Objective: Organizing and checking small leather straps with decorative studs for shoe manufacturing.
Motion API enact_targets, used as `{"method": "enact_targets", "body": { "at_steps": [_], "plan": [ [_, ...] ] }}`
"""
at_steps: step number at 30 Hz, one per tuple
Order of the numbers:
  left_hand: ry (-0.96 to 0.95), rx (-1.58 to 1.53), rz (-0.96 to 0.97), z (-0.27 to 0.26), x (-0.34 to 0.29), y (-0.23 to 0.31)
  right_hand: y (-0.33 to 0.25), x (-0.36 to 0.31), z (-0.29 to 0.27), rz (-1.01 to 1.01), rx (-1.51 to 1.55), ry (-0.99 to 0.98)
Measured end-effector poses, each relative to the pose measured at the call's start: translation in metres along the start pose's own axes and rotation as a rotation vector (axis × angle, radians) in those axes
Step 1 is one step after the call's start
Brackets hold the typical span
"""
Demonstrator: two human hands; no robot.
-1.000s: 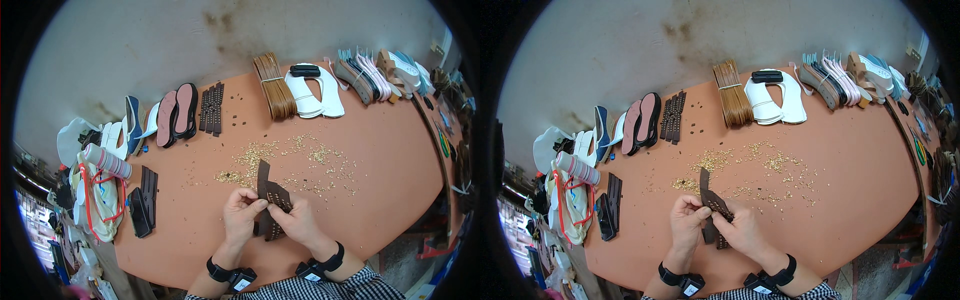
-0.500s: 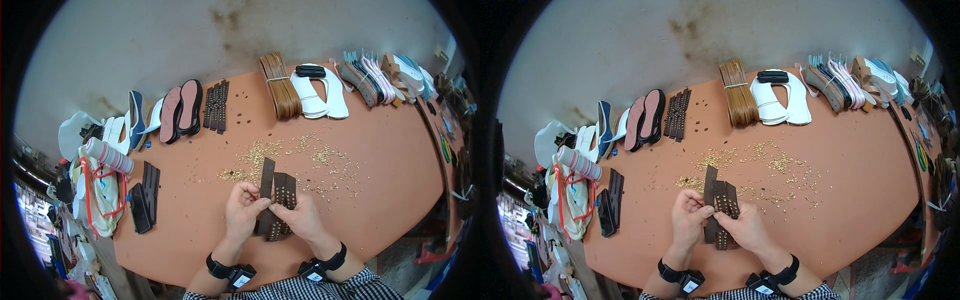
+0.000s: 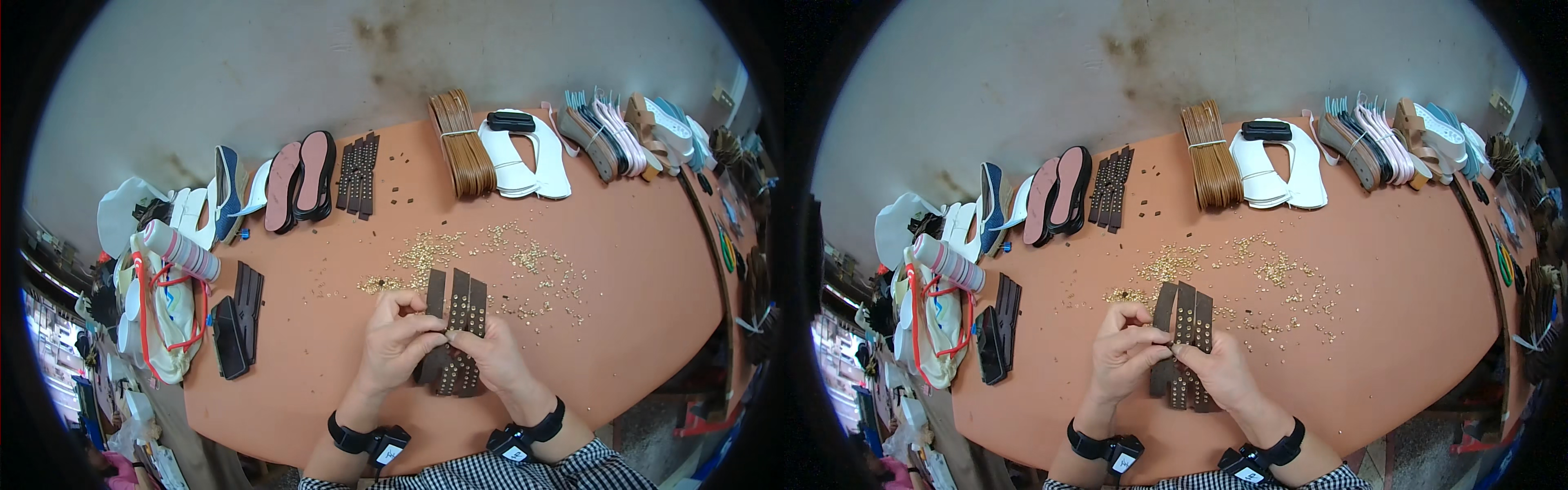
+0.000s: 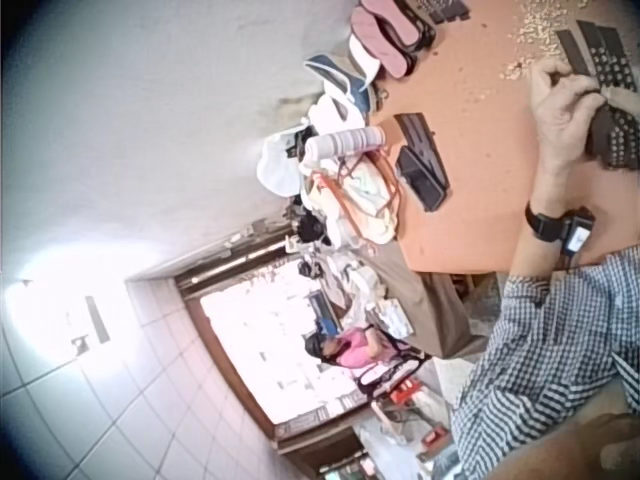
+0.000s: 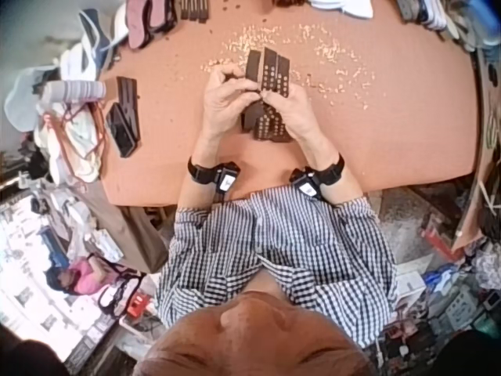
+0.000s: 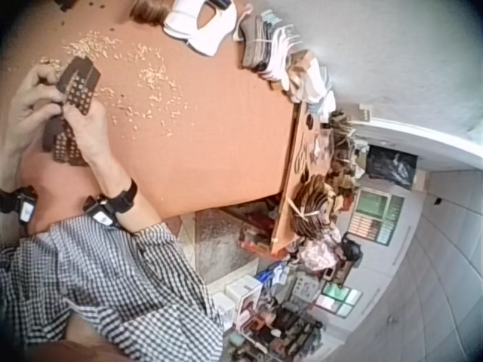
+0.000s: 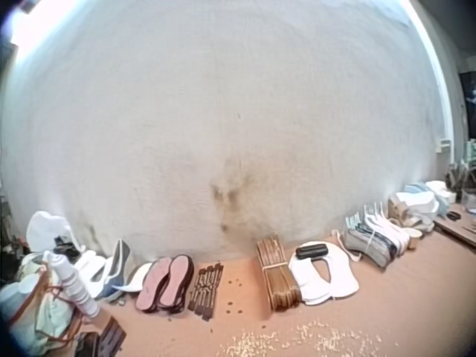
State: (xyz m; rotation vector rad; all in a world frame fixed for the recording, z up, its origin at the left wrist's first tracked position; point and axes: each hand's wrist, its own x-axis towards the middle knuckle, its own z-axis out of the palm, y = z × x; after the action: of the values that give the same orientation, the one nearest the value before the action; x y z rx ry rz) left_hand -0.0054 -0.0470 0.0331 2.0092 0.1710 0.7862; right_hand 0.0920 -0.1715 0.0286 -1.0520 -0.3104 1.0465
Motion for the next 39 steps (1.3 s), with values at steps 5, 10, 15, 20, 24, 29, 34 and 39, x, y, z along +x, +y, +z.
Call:
{"method": "enact_targets", "body": {
  "at_steps": [5, 10, 15, 20, 24, 29, 34, 39],
  "plan": [
    [-0.001, 0.082, -0.028, 0.007, 0.0, 0.0, 0.004, 0.001, -0.005, 0.037, 0.083, -0.014],
    [0.064, 0.325, 0.115, 0.016, -0.001, 0.0, 0.001, 0.001, -0.005, 0.044, 0.003, -0.059],
    [0.209, -0.04, 0.004, 0.015, -0.004, -0.003, -0.005, -0.001, 0.004, 0.0, 0.122, -0.013],
    [0.172, -0.141, -0.05, 0.005, -0.005, -0.001, -0.008, 0.0, 0.002, 0.024, 0.111, 0.046],
    [0.151, -0.044, -0.012, 0.01, -0.005, 0.002, -0.007, -0.004, 0.003, -0.024, 0.05, 0.049],
    [0.147, 0.099, 0.106, 0.01, -0.005, 0.003, -0.01, -0.007, 0.008, -0.06, -0.003, 0.058],
    [0.176, 0.143, 0.152, 0.013, -0.004, 0.007, -0.014, -0.01, 0.015, -0.092, 0.018, 0.053],
    [0.155, 0.217, 0.208, 0.012, -0.001, 0.006, -0.011, -0.01, 0.013, -0.115, -0.009, 0.024]
  ]
}}
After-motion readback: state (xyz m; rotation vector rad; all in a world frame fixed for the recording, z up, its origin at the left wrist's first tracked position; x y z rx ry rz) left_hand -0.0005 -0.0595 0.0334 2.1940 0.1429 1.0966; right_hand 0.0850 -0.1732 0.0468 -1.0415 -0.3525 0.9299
